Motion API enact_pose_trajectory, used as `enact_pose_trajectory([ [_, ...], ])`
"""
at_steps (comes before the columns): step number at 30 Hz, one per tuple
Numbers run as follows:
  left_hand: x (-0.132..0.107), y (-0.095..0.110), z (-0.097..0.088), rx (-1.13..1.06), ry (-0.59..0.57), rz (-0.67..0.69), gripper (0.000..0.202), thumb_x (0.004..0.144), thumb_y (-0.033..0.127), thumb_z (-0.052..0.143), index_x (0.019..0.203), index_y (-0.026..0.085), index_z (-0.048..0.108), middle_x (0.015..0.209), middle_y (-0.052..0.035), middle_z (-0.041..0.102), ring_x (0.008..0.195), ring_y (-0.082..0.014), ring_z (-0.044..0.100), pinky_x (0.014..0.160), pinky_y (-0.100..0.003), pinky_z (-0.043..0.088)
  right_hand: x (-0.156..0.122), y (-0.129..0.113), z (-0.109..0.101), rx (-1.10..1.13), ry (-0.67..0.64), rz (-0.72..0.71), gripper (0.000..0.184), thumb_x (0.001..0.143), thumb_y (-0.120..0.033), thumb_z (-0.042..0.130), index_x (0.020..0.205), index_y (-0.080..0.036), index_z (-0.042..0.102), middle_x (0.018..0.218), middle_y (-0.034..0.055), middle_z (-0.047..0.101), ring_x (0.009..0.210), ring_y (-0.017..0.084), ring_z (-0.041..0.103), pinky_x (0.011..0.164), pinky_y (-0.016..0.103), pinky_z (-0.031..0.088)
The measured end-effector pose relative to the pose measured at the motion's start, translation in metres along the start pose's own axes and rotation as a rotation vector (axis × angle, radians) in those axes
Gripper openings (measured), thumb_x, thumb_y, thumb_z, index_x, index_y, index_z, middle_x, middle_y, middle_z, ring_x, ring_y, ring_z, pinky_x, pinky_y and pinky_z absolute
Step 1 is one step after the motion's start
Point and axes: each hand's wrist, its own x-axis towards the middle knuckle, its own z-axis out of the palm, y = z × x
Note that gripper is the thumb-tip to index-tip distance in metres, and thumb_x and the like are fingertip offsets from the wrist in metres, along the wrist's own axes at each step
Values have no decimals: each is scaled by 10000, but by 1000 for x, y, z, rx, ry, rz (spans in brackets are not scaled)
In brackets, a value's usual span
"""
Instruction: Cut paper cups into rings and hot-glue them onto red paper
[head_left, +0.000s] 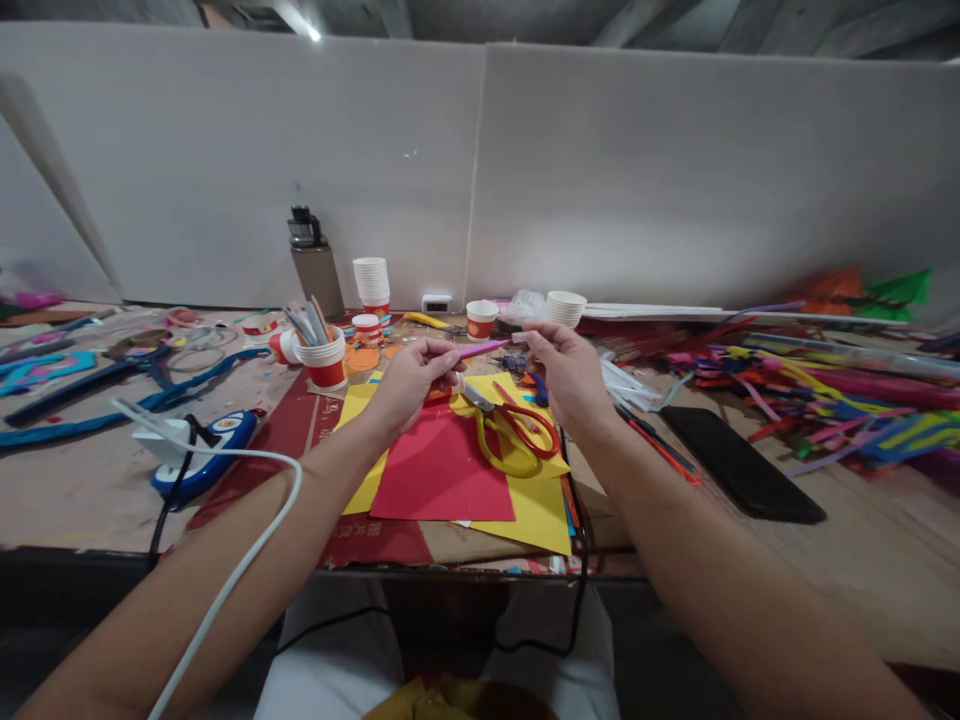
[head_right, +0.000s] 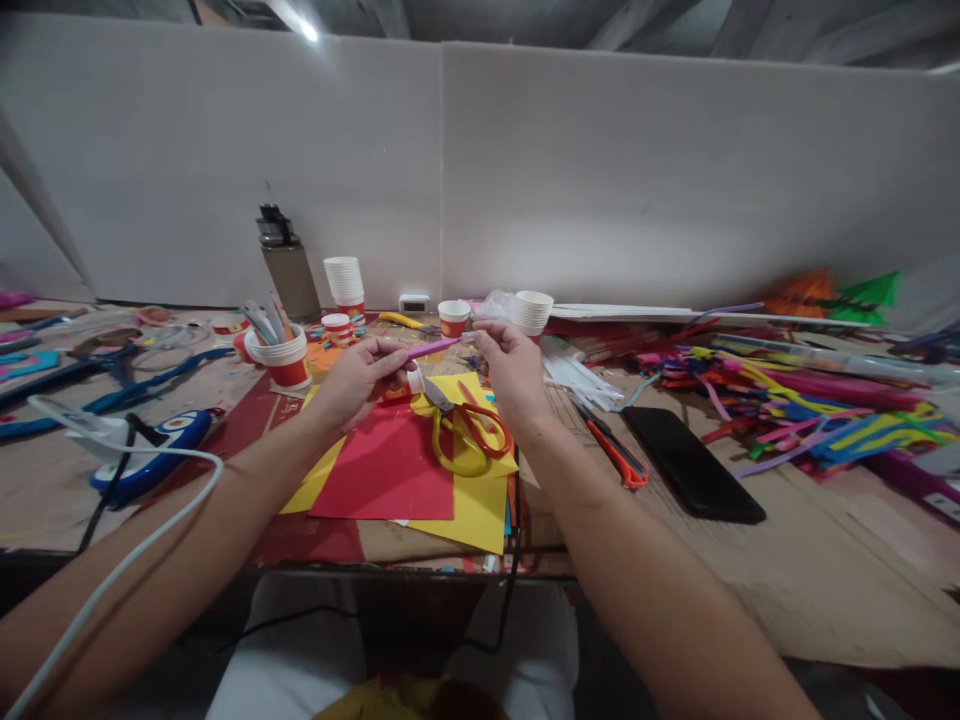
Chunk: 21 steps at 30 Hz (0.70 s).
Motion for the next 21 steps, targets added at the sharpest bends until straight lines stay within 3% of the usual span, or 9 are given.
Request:
enact_pose_trajectory([
  [21, 3, -7, -6, 164, -45, 91, 184, 759, 219, 708, 900, 139, 621, 674, 7, 644, 583, -74, 584, 573, -199, 464, -5, 5, 4, -30, -88, -35, 204, 744, -315, 676, 903, -186, 679, 652, -43, 562, 572, 74, 456, 530, 220, 347],
])
